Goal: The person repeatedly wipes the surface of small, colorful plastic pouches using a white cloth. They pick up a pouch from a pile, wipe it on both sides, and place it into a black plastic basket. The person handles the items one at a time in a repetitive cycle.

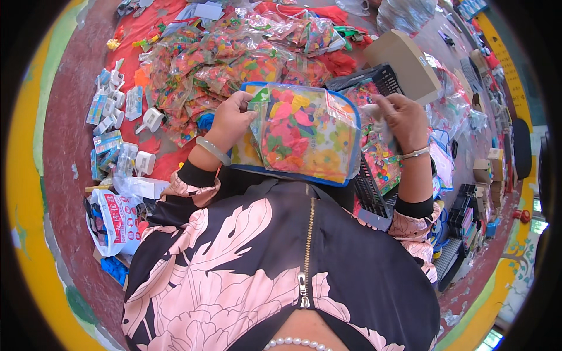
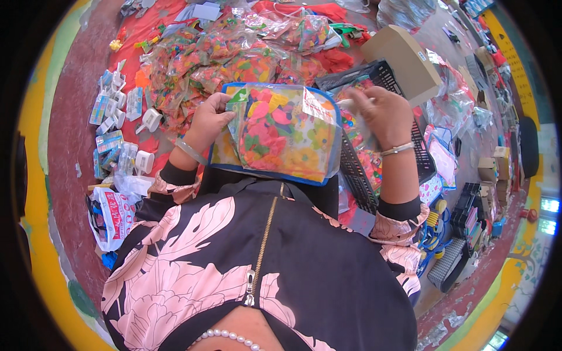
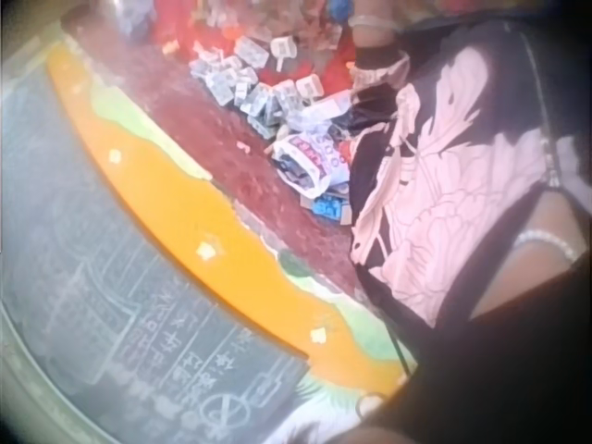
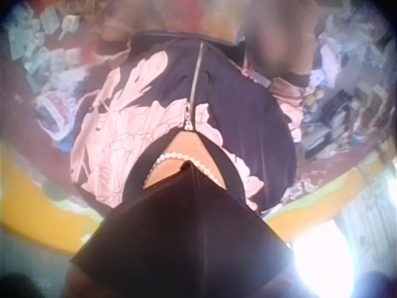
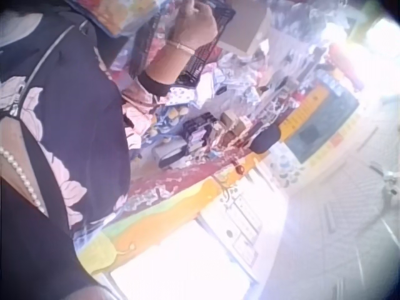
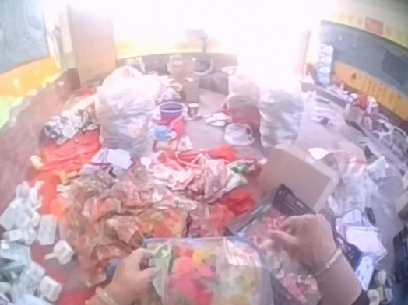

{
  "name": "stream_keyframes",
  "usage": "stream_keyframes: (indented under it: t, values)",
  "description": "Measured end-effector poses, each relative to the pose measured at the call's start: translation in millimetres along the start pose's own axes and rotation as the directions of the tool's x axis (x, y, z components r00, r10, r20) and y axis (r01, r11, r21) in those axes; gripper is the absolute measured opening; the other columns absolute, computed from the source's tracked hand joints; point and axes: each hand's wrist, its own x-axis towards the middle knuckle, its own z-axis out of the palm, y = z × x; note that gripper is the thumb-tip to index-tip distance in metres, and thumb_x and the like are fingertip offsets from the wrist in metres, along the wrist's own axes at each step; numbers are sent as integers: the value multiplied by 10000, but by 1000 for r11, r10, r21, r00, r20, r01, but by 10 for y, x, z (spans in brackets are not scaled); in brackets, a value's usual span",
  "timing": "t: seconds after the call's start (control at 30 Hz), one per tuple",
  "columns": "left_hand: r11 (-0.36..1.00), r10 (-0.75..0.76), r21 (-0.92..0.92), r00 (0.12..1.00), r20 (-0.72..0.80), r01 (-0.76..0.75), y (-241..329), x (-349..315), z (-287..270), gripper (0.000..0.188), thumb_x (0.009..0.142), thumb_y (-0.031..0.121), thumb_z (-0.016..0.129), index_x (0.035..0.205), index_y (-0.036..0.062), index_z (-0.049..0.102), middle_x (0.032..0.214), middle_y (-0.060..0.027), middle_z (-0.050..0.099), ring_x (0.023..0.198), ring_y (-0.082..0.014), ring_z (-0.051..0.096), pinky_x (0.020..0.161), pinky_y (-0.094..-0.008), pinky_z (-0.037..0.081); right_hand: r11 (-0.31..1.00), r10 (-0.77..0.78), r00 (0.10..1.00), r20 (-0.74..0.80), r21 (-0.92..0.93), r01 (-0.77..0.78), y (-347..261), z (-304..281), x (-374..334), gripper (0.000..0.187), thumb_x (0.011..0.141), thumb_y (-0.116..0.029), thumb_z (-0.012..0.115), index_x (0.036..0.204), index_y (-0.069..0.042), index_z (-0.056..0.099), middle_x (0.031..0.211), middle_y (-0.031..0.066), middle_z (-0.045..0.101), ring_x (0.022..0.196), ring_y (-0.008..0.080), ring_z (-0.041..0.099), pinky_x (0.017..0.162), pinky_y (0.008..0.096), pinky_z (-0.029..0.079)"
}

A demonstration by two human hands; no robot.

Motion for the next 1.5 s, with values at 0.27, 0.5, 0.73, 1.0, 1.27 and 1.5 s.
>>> stream_keyframes:
  t: [0.27,0.5,0.73,1.0,1.27,1.5]
  values:
    - [958,78,283,994,-77,-54,-58,106,63,168,850,127,571,957,-2,576,710,-134,606,646,-220,607,611,-358,477,790,-267,931,248,-497,359,-409,602,-122,355,772,-453,623,839,-104,617,653,89,629,695,257,631,730,429,399]
    - [921,134,381,985,-105,-85,-12,122,90,168,893,185,533,896,23,576,667,-173,546,589,-270,554,591,-368,461,803,-310,921,236,-453,387,-527,570,-179,222,830,-309,552,814,-102,630,656,95,633,697,248,628,743,428,404]
    - [991,-17,134,1000,21,14,449,-58,53,207,944,214,506,1002,39,602,779,-10,577,588,-65,543,476,-225,484,841,-282,929,241,-404,360,-341,453,-44,198,811,-234,536,698,-120,652,679,101,648,715,260,647,758,443,427]
    - [886,456,64,888,54,-459,1259,-76,-384,208,922,122,528,1067,-7,603,1025,-94,633,918,-183,628,737,-278,532,781,-533,831,-161,285,556,-228,-518,194,262,775,-27,582,1018,-48,676,713,55,620,642,221,599,652,334,465]
    - [470,553,368,593,586,-802,813,-298,-441,281,669,-67,524,922,-26,640,1063,-179,611,1037,-357,569,921,-432,438,487,-849,528,14,-365,793,-40,36,-463,344,707,-130,611,1046,-182,645,575,-59,465,716,127,544,824,392,398]
    - [634,419,361,696,584,-684,313,-396,-390,357,643,-55,475,971,-21,612,1074,-184,610,1025,-362,565,916,-409,448,584,-713,644,279,-273,765,9,421,-786,284,736,-128,588,1012,-151,649,615,-54,537,711,145,533,788,367,399]
